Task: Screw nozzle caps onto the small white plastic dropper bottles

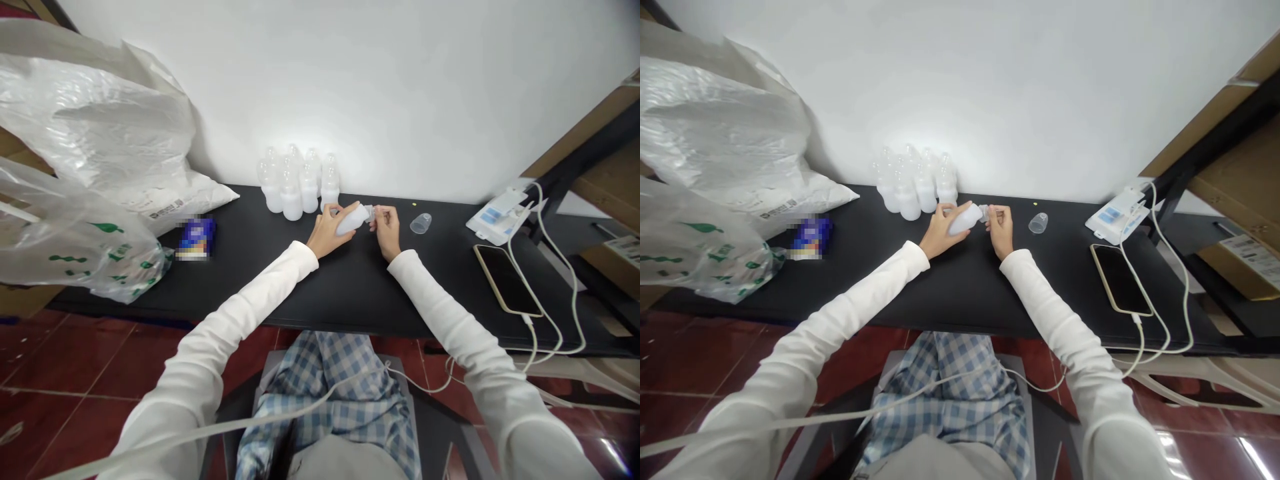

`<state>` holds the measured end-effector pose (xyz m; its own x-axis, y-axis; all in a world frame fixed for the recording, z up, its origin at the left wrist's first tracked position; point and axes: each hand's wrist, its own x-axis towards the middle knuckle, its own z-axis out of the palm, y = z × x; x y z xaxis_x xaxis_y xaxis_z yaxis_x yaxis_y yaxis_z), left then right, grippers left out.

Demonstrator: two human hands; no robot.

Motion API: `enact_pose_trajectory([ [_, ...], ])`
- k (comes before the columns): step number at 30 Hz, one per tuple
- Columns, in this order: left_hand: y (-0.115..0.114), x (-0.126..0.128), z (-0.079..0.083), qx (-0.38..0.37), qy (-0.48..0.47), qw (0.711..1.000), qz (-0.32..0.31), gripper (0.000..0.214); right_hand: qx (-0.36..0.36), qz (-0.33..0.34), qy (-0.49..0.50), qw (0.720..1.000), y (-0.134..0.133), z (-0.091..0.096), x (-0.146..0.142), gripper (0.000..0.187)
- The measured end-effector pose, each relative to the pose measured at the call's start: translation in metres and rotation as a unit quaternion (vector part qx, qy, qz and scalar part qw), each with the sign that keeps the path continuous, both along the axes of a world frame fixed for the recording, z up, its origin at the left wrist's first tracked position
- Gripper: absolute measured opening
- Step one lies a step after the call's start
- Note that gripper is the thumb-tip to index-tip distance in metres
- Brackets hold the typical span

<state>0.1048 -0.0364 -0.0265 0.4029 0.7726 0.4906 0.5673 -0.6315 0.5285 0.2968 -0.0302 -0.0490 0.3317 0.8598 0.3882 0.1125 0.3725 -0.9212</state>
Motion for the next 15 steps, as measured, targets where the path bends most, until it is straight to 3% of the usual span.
enact_pose_trajectory([
  [4, -0.009, -0.013, 0.005, 0.016, 0.076, 0.997, -0.007, 0.07, -0.007, 0.03, -0.003, 1.0, -0.002, 0.003, 0.007, 0.064],
  [9, -0.002, -0.015, 0.002, -0.004, 0.016, 0.999, -0.042, 0.075, -0.016, 0.108, -0.02, 0.994, -0.004, 0.014, 0.014, 0.061],
  [15, 0.005, -0.017, -0.001, -0.08, -0.06, 0.993, -0.06, 0.043, -0.039, 0.176, -0.042, 0.983, -0.011, 0.023, 0.031, 0.05],
])
